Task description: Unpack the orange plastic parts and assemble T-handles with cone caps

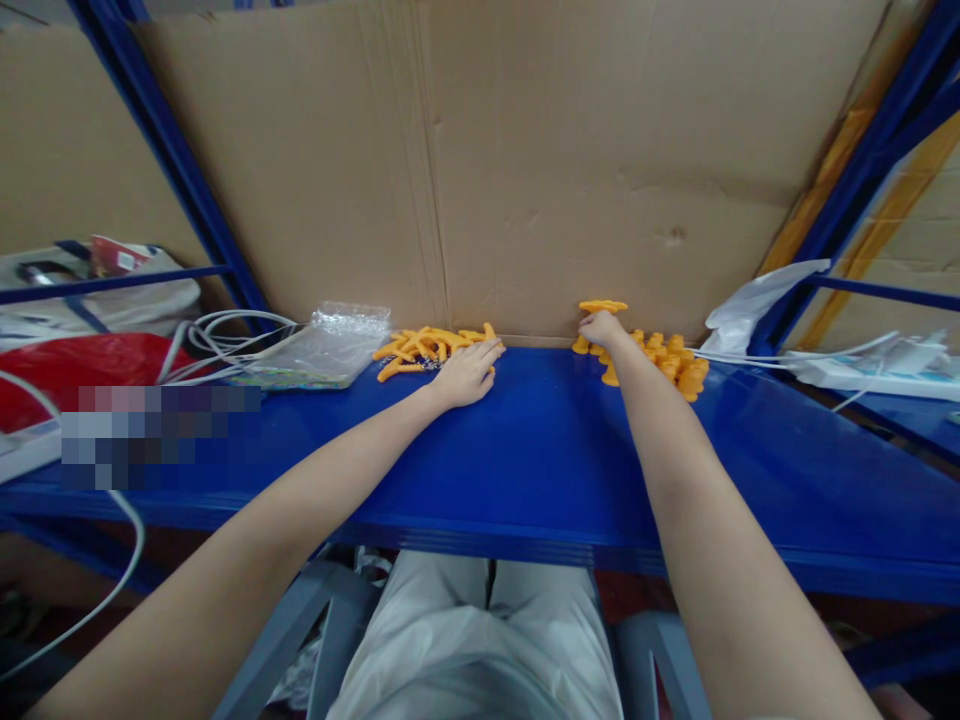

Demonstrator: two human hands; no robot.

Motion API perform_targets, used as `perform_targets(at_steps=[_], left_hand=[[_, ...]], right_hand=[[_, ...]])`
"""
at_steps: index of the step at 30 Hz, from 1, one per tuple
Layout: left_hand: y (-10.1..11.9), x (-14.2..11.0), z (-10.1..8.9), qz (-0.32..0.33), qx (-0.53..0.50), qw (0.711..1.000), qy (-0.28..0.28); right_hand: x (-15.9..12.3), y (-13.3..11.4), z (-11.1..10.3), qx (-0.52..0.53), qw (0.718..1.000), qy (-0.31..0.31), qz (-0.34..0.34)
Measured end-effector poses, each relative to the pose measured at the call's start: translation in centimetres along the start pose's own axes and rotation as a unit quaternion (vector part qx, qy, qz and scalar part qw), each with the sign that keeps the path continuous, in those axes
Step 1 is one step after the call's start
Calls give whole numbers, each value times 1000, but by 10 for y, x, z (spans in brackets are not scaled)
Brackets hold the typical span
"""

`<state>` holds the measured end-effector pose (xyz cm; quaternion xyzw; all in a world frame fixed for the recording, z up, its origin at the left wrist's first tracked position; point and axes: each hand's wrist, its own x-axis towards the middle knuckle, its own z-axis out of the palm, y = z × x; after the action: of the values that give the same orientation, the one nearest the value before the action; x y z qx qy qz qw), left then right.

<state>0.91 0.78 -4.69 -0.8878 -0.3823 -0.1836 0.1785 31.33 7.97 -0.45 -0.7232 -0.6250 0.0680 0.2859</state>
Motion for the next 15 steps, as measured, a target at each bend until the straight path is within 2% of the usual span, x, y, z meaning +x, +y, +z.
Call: perform_targets(at_steps=[8,15], left_hand=[[-2,1,2,4,-4,1000,9],[-3,1,4,5,-1,1000,12]], right_hand=[[-3,-3,7,-13,999,24,-47],[0,-9,14,-72,994,29,-75]])
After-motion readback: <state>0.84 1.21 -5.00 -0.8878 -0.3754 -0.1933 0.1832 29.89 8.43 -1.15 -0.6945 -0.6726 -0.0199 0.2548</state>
